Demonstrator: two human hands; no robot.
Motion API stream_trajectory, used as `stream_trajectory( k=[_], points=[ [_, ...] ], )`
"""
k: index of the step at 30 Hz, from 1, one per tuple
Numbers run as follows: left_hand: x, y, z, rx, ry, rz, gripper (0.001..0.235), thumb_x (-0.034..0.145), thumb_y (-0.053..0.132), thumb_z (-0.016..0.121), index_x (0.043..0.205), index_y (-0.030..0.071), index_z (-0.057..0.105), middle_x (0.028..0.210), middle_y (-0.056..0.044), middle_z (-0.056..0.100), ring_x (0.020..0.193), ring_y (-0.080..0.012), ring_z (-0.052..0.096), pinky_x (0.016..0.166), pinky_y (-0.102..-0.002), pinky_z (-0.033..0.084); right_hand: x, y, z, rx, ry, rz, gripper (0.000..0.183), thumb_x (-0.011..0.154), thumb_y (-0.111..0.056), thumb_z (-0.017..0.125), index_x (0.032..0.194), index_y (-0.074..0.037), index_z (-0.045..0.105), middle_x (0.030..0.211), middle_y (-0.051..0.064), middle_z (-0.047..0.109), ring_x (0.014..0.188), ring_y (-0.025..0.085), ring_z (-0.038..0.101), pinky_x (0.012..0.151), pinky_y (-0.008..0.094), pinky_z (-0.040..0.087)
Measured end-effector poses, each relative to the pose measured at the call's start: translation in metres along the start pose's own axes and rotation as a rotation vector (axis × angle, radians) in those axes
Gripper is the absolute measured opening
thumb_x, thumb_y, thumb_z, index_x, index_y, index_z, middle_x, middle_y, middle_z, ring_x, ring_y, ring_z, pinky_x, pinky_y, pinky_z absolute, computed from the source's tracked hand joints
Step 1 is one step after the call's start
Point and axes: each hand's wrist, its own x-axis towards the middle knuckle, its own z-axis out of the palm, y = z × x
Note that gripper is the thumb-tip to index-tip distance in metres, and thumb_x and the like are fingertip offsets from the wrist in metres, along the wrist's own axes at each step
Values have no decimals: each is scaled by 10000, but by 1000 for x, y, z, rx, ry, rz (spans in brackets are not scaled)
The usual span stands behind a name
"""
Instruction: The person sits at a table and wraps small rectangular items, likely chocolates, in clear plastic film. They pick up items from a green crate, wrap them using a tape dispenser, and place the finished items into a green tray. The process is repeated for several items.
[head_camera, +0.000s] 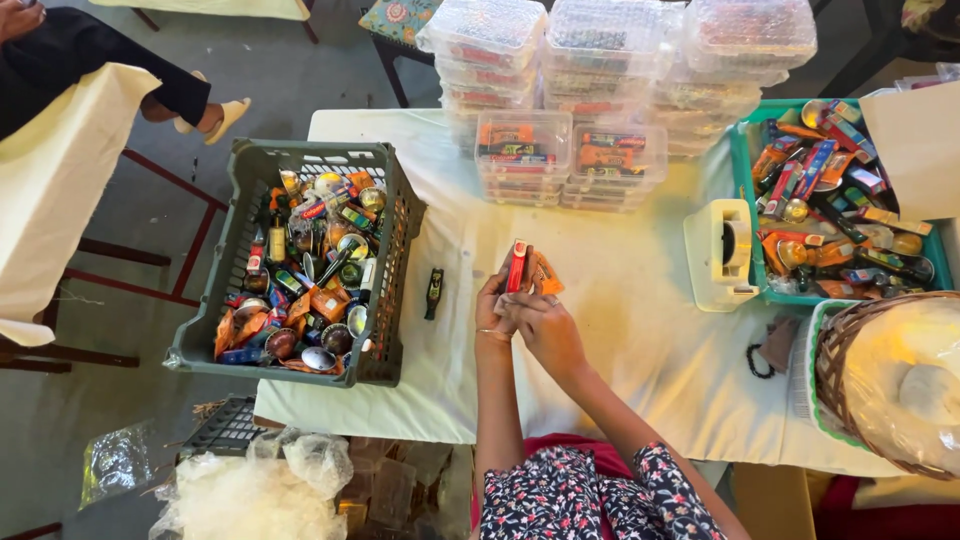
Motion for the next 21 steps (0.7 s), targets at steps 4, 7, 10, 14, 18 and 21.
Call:
stream_trajectory(
  k=[4, 7, 10, 14, 18, 21],
  points=[
    [-4, -1, 12, 109, 91, 38, 554, 1023, 76, 487, 1568, 78, 391, 1501, -170, 525, 1344, -315, 577, 1086, -476, 453, 7, -4, -12, 44, 29, 24, 212, 880, -58, 716, 1051, -136, 814, 1114, 18, 759, 883, 271, 685, 835, 374, 561],
    [-6, -7, 22, 34, -133, -89, 518, 1151, 105, 551, 1638, 49, 382, 1341, -166, 593, 1177, -286, 626, 1037, -347, 557, 7, -4, -18, 111, 61, -28, 216, 868, -50, 711, 1046, -133, 801, 1112, 11, 760, 885, 255, 693, 819, 355, 563],
    [-8, -11, 26, 204, 212, 28, 540, 1019, 105, 564, 1538, 71, 418, 1240, -129, 641, 1056, -227, 662, 846, -285, 604, 6, -1, -14, 36, 2, -64, 204, 867, -44, 722, 1019, -150, 807, 1093, -13, 778, 856, 249, 678, 804, 353, 567],
    [-3, -2, -20, 179, 206, -63, 455, 1077, 135, 566, 1512, 41, 471, 1194, -125, 652, 989, -213, 676, 829, -324, 613, 13, 21, -6, -62, -16, -38, 215, 823, -34, 688, 975, -134, 801, 1088, 3, 768, 869, 277, 664, 806, 377, 567],
    [-13, -21, 10, 465, 515, -75, 459, 899, 230, 569, 1357, 211, 549, 1070, -44, 704, 905, -228, 685, 740, -470, 607, 41, 47, -8, -246, -43, 48, 148, 857, -50, 658, 893, -110, 788, 1051, 39, 755, 907, 326, 649, 789, 405, 557],
    [-9, -19, -19, 241, 284, -96, 461, 1020, 197, 635, 1473, 244, 561, 1128, -79, 693, 952, -212, 655, 769, -370, 564, 50, 50, -16, -171, 113, 0, 174, 872, -47, 648, 973, -93, 782, 1082, 44, 753, 886, 319, 649, 824, 409, 554]
  ],
)
